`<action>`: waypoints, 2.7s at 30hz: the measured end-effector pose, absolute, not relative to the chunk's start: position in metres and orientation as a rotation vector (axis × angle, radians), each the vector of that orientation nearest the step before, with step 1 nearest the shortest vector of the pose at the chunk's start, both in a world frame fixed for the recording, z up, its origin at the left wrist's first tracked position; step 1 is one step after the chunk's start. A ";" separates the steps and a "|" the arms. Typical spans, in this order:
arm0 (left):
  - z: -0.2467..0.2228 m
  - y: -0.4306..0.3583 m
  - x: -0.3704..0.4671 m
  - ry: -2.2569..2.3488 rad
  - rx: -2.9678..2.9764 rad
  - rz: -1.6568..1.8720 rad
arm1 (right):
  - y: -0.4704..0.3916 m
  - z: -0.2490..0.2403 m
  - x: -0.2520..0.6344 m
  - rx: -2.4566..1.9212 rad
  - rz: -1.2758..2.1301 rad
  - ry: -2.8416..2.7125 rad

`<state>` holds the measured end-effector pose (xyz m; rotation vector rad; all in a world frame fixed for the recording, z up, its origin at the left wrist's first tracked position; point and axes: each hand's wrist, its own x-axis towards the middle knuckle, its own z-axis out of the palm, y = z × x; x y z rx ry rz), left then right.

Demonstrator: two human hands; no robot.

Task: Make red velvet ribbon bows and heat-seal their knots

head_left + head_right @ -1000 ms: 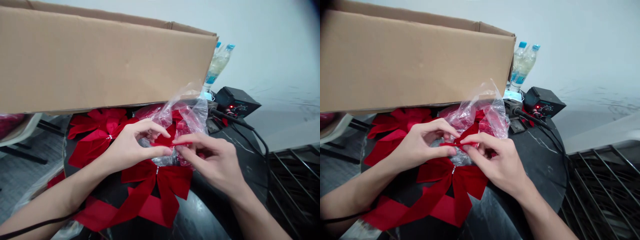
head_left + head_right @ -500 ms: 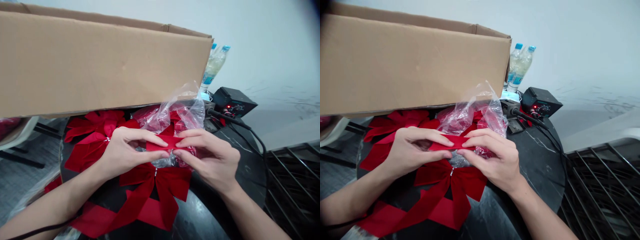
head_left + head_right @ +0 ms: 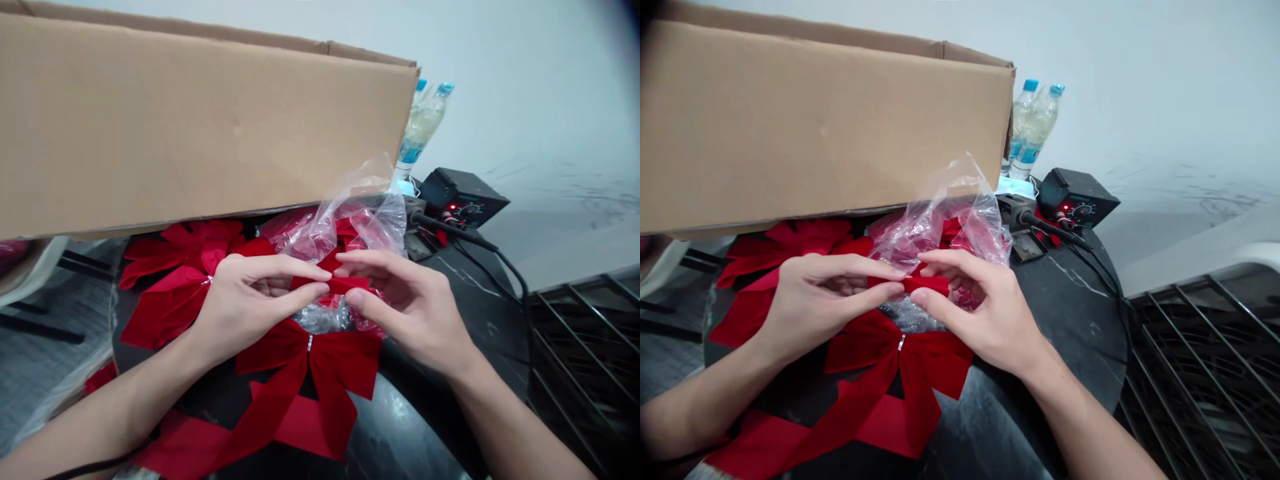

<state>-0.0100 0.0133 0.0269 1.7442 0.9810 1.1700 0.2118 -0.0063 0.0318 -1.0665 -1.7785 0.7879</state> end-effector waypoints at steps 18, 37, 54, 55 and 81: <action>0.025 0.014 -0.010 0.935 1.771 0.904 | -0.002 0.035 0.219 -1.100 0.645 -2.132; 0.009 -0.018 -0.033 0.926 2.604 0.319 | -0.152 -0.002 0.199 -1.450 0.624 -2.030; 0.058 -0.036 -0.006 0.538 1.529 0.292 | -0.121 0.071 0.264 -1.272 0.966 -1.989; 0.057 -0.036 -0.005 0.510 1.463 0.243 | -0.117 0.073 0.267 -1.298 0.996 -2.016; 0.008 -0.026 0.042 0.632 1.063 0.700 | -0.124 0.012 0.224 -1.363 0.942 -1.317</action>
